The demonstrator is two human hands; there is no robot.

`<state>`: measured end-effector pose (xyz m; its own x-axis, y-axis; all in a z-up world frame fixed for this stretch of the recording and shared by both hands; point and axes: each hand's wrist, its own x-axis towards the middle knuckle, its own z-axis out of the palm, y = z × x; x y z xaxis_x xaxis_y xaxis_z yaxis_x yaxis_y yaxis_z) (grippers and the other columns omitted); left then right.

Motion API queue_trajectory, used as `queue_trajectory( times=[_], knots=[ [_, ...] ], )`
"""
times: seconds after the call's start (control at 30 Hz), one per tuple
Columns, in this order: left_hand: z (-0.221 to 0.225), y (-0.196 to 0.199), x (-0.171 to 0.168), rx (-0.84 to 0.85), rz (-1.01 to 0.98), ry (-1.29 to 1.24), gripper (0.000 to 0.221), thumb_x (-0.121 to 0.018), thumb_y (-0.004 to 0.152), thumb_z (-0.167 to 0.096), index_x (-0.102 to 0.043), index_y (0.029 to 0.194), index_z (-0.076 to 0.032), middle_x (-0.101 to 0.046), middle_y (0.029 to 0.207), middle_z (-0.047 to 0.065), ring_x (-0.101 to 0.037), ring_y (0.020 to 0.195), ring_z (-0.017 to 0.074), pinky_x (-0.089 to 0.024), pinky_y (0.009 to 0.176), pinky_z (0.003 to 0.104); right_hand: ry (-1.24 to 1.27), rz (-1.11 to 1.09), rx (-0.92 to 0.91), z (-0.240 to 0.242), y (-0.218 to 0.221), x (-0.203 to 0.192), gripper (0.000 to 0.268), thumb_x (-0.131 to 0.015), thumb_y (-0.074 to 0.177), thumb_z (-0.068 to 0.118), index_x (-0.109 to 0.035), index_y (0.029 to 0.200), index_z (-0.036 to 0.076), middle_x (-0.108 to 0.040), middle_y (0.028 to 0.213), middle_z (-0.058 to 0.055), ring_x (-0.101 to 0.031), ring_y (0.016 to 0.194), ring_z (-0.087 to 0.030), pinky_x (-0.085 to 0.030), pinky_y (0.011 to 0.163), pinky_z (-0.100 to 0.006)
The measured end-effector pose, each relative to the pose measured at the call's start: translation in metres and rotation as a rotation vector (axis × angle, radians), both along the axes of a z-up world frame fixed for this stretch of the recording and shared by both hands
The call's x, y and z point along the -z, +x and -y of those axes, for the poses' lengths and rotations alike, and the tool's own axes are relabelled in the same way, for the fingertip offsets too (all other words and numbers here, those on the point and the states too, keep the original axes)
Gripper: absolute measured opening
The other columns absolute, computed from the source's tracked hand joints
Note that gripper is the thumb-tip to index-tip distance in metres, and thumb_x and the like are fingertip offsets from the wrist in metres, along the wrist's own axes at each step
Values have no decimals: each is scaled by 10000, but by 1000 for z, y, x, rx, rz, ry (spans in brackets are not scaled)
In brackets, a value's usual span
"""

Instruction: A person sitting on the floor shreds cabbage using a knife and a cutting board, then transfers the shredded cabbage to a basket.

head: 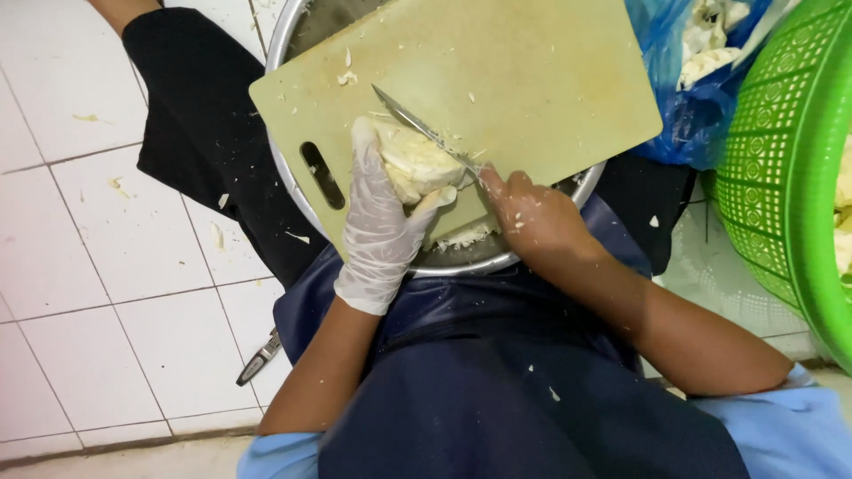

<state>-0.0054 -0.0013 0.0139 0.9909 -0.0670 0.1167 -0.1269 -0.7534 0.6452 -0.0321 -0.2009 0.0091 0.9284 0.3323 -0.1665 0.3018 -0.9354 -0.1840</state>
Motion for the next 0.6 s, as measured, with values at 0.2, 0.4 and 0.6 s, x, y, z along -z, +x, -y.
queue_trajectory(
  times=[0.2,0.4,0.6],
  knots=[
    [2,0,-1,5,119,5,1041,-853,712,-517,-313,1414,29,-387,1367,338,-464,1249,500,-411,1055,534,11,-62,6,-1,13,-4,364,-472,913,114,-424,1274,110,-546,765,-113,-659,584,-374,-538,511,-472],
    [-2,1,7,-16,147,5,1094,-843,662,-612,-328,1408,1,-398,1363,279,-461,1270,441,-393,1086,467,88,235,-35,3,-8,-57,255,-530,968,242,-576,1159,79,-650,809,-113,-666,636,-302,-526,517,-412],
    [-3,-1,12,25,185,8,1018,-851,689,-536,-358,1361,50,-413,1331,301,-448,1253,463,-373,1086,492,-28,-142,38,6,-17,-24,328,-341,981,229,-427,1285,142,-540,754,-79,-654,580,-347,-531,483,-482]
  ],
)
